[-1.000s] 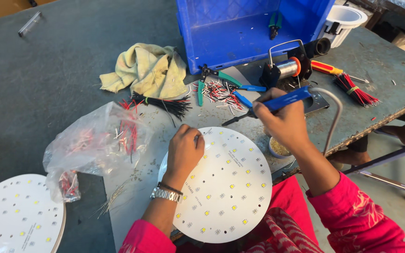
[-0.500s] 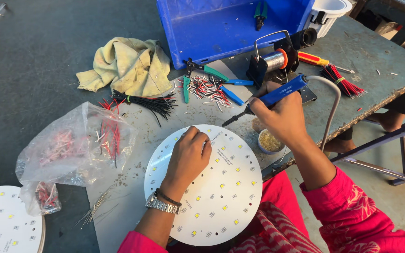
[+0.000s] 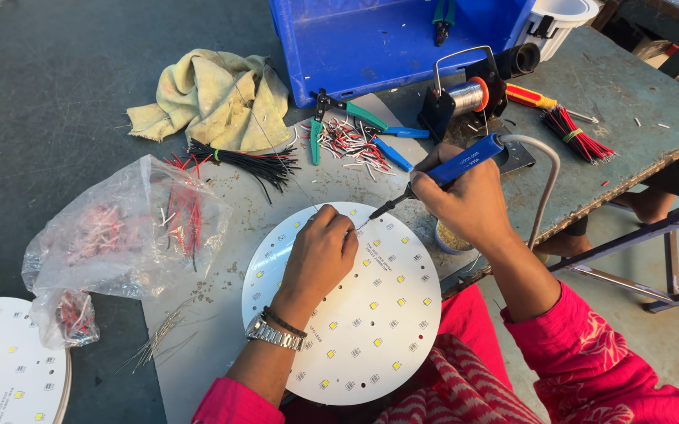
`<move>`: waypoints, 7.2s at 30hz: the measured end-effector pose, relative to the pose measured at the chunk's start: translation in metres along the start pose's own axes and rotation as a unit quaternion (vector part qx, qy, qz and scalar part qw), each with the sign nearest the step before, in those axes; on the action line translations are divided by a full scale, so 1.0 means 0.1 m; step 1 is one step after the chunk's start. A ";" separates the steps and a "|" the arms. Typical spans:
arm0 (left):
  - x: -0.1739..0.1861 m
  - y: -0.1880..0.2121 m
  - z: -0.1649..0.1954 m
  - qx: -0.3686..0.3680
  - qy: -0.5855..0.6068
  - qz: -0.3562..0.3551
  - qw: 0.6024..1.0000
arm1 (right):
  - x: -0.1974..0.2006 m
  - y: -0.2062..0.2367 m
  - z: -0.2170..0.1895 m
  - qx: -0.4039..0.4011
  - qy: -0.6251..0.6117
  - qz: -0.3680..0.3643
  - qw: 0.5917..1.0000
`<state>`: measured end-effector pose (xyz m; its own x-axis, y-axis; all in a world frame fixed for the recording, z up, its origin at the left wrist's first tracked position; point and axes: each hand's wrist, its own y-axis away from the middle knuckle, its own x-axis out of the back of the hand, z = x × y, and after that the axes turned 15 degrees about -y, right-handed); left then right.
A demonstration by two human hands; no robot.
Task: The person solders wires onto a circular LED board using a soldering iron and solder wire. They repeatedly apply solder to connection points, clean the iron tip, and continue attaching wires to multiple LEDs on the board.
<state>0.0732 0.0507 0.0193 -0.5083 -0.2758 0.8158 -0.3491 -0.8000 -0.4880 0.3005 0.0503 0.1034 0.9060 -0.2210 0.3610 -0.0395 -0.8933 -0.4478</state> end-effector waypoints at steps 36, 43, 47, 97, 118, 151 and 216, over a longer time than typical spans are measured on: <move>0.22 0.05 -0.11 0.025 0.044 -0.025 0.998 | 0.02 0.05 -0.04 0.019 0.017 -0.002 1.000; 0.25 0.05 -0.13 0.018 0.059 -0.049 0.997 | -0.01 0.14 -0.07 0.011 -0.005 -0.016 1.000; 0.26 0.06 -0.14 0.024 0.069 -0.062 0.995 | -0.04 0.19 -0.09 0.013 -0.021 -0.031 0.999; 0.27 0.07 -0.16 0.024 0.069 -0.062 0.995 | -0.13 0.20 -0.14 0.022 -0.012 -0.054 0.998; 0.44 0.10 -0.43 0.071 0.115 -0.093 0.986 | -0.08 0.19 -0.13 0.011 -0.010 -0.028 0.999; 0.43 0.11 -0.35 0.033 0.105 -0.129 0.986 | -0.12 0.24 -0.10 0.007 -0.011 -0.036 0.999; 0.34 0.12 -0.32 0.019 0.059 -0.147 0.987 | -0.17 0.43 -0.25 -0.003 -0.056 -0.118 0.991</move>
<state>0.0265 0.0483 0.0315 -0.4782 0.0341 0.8776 -0.4663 -0.8566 -0.2208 0.2726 0.0061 0.0988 0.9312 0.0393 0.3624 0.1772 -0.9176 -0.3559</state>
